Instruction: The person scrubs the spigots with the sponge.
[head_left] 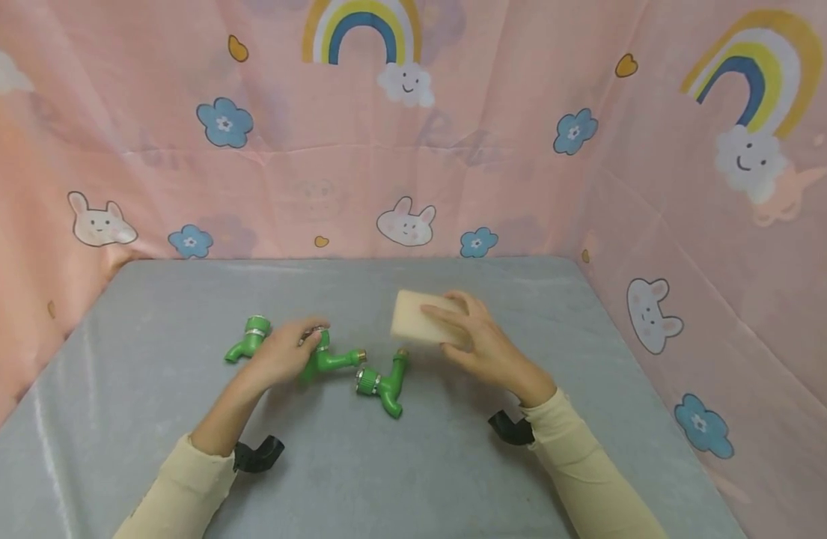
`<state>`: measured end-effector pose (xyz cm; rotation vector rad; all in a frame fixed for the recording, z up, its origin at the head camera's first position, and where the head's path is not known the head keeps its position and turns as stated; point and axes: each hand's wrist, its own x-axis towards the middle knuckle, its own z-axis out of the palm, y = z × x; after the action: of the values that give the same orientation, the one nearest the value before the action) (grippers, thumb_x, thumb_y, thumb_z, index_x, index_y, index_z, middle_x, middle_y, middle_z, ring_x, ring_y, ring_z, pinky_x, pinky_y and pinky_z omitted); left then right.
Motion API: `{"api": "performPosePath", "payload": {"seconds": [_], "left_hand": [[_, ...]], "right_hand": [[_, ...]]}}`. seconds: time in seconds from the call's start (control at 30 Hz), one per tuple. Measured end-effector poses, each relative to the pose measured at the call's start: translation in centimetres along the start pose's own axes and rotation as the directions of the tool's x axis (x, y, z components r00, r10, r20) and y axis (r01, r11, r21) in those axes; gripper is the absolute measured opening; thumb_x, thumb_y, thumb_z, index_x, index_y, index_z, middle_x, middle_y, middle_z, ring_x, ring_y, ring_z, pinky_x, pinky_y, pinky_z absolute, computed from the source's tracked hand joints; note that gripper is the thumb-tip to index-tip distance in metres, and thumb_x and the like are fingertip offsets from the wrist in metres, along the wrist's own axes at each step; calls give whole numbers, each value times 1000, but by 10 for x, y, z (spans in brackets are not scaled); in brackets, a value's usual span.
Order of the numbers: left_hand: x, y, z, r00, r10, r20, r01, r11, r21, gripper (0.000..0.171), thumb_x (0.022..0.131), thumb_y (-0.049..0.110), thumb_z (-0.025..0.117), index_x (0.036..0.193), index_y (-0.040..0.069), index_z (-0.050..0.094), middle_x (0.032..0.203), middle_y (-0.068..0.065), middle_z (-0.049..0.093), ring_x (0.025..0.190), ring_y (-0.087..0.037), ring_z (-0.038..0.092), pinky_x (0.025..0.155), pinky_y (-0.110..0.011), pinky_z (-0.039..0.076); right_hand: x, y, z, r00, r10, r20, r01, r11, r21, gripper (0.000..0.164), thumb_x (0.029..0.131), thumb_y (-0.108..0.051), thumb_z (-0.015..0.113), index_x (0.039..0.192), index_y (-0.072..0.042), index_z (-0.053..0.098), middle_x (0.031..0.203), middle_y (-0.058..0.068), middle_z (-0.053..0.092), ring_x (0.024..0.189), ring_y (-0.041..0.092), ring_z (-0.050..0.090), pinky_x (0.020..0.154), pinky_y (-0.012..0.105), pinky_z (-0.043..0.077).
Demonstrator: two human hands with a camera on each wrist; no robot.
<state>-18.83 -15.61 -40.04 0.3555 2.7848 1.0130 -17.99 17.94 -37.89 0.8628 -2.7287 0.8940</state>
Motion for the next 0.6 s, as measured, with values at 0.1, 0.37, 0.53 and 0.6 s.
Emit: {"api": "performPosePath", "payload": {"seconds": [0.1, 0.37, 0.53, 0.6], "left_hand": [[2, -6, 4, 1000, -18, 13, 18, 999, 33, 38, 108, 17, 41, 140, 2, 57, 142, -25, 58, 137, -47, 49, 111, -64, 41], [4, -15, 12, 998, -47, 32, 45, 998, 43, 39, 109, 18, 41, 140, 0, 55, 144, -25, 56, 138, -46, 48, 113, -63, 39], [3, -16, 11, 998, -55, 28, 53, 996, 69, 43, 107, 24, 47, 144, 1, 51, 145, -26, 55, 136, -47, 50, 112, -63, 41], [2, -14, 8, 998, -56, 32, 53, 996, 78, 46, 107, 26, 50, 145, 1, 51, 144, -26, 56, 133, -47, 53, 109, -63, 43]], "right_hand": [[0, 0, 1, 1000, 4, 4, -4, 1000, 3, 60, 87, -7, 69, 145, -21, 57, 150, 21, 40, 133, 41, 41, 100, 62, 47], [-1, 0, 1, 1000, 16, 25, -16, 1000, 8, 59, 89, -9, 69, 145, -21, 56, 150, 20, 39, 134, 39, 41, 102, 60, 47], [0, 1, 2, 1000, -3, 15, 3, 1000, 8, 60, 88, -8, 68, 145, -20, 56, 150, 21, 40, 132, 40, 42, 100, 59, 48], [0, 1, 2, 1000, -11, 3, 11, 1000, 9, 60, 88, -7, 68, 145, -20, 57, 149, 22, 41, 132, 40, 42, 99, 59, 48]]}}
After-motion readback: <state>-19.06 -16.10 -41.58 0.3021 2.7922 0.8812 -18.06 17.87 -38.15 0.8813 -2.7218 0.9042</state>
